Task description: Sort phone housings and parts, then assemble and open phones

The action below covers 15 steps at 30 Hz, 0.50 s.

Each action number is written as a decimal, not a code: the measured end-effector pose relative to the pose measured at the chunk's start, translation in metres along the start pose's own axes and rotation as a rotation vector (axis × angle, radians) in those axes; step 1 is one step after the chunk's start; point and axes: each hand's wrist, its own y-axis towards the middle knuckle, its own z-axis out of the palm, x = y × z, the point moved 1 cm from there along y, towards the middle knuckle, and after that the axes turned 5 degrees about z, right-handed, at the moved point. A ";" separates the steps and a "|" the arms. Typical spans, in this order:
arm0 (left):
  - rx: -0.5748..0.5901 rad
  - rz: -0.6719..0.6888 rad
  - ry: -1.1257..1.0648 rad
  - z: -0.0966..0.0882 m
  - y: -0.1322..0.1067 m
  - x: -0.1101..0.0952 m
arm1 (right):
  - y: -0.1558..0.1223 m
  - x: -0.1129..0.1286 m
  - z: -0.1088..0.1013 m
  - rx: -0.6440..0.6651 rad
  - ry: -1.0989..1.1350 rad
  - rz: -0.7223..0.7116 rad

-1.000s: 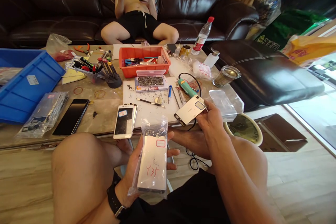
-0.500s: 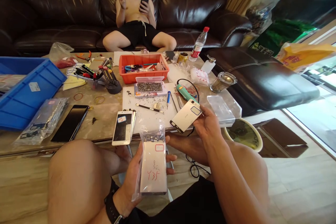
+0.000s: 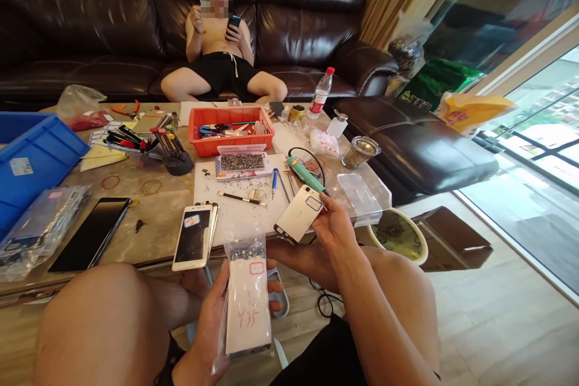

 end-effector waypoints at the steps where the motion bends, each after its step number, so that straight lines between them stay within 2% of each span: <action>1: -0.007 0.005 -0.007 -0.002 0.001 0.001 | 0.000 0.000 0.000 0.008 -0.003 0.004; 5: -0.004 0.018 -0.017 -0.005 0.002 0.002 | 0.002 -0.002 -0.002 0.037 -0.020 0.008; 10: 0.058 -0.016 -0.016 -0.002 0.001 0.000 | 0.008 -0.005 -0.009 0.080 -0.068 0.009; 15: -0.003 0.098 -0.038 0.004 0.001 0.000 | 0.003 -0.014 -0.010 0.192 -0.155 0.016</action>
